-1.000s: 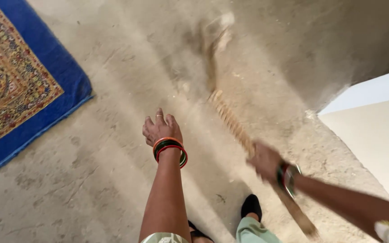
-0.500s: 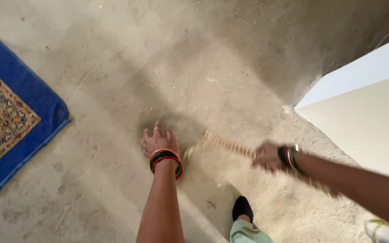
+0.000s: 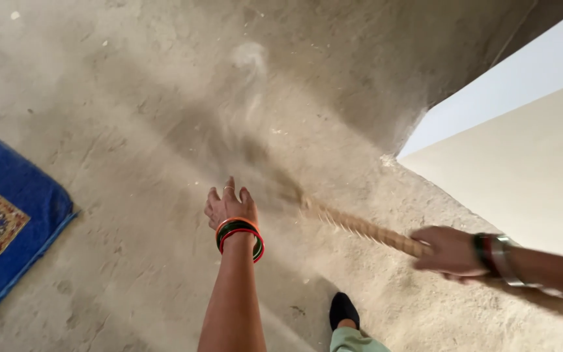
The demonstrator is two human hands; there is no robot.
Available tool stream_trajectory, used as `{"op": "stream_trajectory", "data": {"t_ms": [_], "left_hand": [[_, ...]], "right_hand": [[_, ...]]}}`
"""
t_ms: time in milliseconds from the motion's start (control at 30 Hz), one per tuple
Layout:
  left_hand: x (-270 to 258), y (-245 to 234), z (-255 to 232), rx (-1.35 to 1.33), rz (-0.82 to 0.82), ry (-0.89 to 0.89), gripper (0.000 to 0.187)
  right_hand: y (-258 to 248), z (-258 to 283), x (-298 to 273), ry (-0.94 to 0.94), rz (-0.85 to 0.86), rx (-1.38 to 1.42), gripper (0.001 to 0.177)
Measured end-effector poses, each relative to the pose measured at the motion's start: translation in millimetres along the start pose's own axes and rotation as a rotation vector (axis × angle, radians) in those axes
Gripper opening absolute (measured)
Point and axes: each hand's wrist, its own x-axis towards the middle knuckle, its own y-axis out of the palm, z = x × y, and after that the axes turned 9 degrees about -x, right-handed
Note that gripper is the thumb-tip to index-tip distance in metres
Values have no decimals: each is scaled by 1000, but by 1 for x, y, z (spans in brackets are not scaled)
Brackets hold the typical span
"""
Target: The person sweeps a concrete floor with a broom, using their free hand to guide the process. They then spread a blue patterned rug across the floor and sweep its surface.
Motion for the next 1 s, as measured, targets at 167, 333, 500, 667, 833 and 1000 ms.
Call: {"op": "stream_trajectory", "data": {"t_ms": [167, 333, 500, 667, 833, 1000], "left_hand": [[-6, 2, -11, 25, 56, -27, 48], [0, 10, -11, 51, 47, 42, 47], [-2, 14, -16, 30, 90, 77, 47], [13, 27, -17, 45, 137, 129, 48], [30, 36, -12, 143, 456, 69, 49], [53, 6, -15, 178, 550, 116, 47]], "right_hand": [[-22, -55, 15, 73, 129, -6, 57], [-67, -42, 102, 67, -108, -70, 41], [-70, 40, 118, 62, -527, -84, 28], [-22, 91, 54, 59, -533, 431, 39], [102, 117, 71, 45, -634, 1018, 35], [183, 193, 105, 270, -518, 1442, 21]]}}
